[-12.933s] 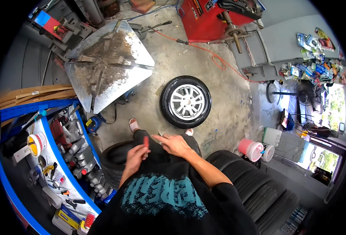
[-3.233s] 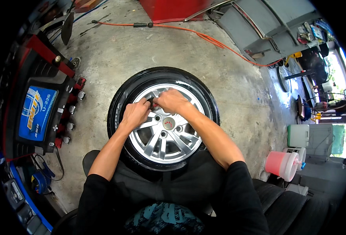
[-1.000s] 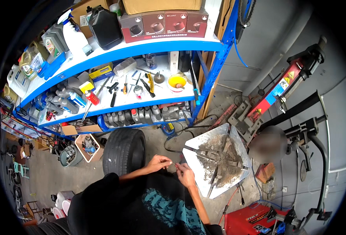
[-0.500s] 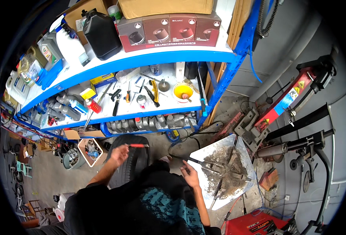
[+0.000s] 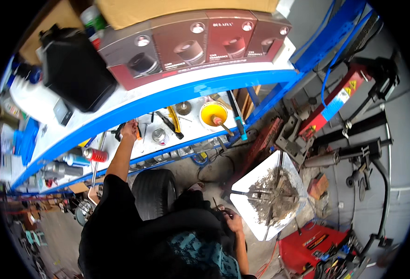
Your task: The person lifts a car wheel, marks the tire surface with a blue pen, and then uses a small tool to work on the valve stem area of the rim.
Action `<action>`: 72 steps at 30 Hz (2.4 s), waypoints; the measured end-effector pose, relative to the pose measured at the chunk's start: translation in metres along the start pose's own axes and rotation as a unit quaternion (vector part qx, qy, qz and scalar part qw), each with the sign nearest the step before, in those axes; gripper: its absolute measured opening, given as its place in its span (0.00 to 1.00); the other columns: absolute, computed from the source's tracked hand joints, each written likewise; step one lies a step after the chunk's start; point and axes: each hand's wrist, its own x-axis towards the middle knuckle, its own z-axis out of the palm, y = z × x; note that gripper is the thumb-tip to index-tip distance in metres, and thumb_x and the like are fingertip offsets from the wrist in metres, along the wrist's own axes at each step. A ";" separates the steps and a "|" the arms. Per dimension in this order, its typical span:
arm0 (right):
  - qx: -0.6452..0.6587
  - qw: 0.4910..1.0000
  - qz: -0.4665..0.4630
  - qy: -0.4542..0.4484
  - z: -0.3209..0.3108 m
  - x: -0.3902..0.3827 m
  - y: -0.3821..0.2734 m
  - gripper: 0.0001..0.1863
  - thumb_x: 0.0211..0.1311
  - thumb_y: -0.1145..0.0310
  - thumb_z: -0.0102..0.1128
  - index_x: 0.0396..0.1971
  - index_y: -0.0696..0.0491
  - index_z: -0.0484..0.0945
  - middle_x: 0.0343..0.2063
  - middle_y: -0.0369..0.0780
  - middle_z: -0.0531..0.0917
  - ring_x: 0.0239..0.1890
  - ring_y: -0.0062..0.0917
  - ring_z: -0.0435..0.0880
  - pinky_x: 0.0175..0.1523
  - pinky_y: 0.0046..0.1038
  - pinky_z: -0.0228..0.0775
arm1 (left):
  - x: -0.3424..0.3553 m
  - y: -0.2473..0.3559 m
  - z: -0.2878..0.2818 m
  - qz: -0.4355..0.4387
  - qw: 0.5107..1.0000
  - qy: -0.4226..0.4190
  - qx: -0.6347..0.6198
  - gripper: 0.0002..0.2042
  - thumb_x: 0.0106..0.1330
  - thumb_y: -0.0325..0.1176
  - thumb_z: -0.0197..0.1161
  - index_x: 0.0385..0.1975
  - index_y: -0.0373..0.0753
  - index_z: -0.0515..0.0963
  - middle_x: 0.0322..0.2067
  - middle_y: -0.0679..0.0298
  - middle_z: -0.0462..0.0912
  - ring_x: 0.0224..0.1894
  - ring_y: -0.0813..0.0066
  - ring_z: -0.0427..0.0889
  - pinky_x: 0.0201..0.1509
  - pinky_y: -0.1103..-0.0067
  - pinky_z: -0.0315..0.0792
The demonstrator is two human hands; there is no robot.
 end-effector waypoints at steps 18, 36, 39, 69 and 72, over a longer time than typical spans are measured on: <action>0.040 0.990 0.106 0.082 0.073 -0.063 0.006 0.21 0.68 0.61 0.63 0.55 0.55 0.84 0.48 0.53 0.88 0.55 0.44 0.87 0.61 0.38 0.77 | 0.000 0.003 0.033 0.339 0.639 -0.226 0.652 0.13 0.64 0.42 0.72 0.35 0.38 0.90 0.25 0.62 0.87 0.26 0.76 0.83 0.31 0.73 0.74; 0.088 0.969 0.181 0.140 0.076 -0.093 0.112 0.18 0.70 0.66 0.61 0.56 0.57 0.83 0.39 0.46 0.91 0.36 0.26 0.90 0.42 0.30 0.81 | 0.050 -0.012 0.068 0.255 0.660 -0.163 0.688 0.12 0.67 0.36 0.67 0.43 0.36 0.89 0.35 0.59 0.90 0.28 0.70 0.89 0.33 0.76 0.83; 0.205 0.953 0.189 0.116 0.115 -0.096 0.147 0.21 0.68 0.68 0.61 0.59 0.55 0.82 0.38 0.42 0.90 0.34 0.21 0.85 0.38 0.27 0.76 | 0.041 0.016 0.062 0.253 0.749 -0.159 0.592 0.12 0.68 0.36 0.66 0.43 0.35 0.89 0.36 0.59 0.91 0.26 0.73 0.87 0.31 0.77 0.82; 0.525 0.710 0.294 0.367 0.373 -0.331 0.365 0.15 0.70 0.58 0.65 0.47 0.52 0.87 0.28 0.36 0.87 0.27 0.18 0.82 0.30 0.24 0.73 | -0.458 -0.302 -0.259 -0.073 0.359 -0.710 0.601 0.35 0.74 0.53 0.61 0.71 0.30 0.69 0.69 0.50 0.72 0.73 0.63 0.67 0.76 0.73 0.58; 0.587 0.670 0.323 0.320 0.433 -0.357 0.344 0.15 0.71 0.58 0.63 0.47 0.53 0.87 0.28 0.36 0.86 0.27 0.18 0.82 0.31 0.24 0.73 | -0.478 -0.280 -0.218 -0.080 0.236 -0.701 0.668 0.28 0.74 0.48 0.63 0.65 0.32 0.77 0.66 0.57 0.77 0.70 0.67 0.72 0.74 0.75 0.60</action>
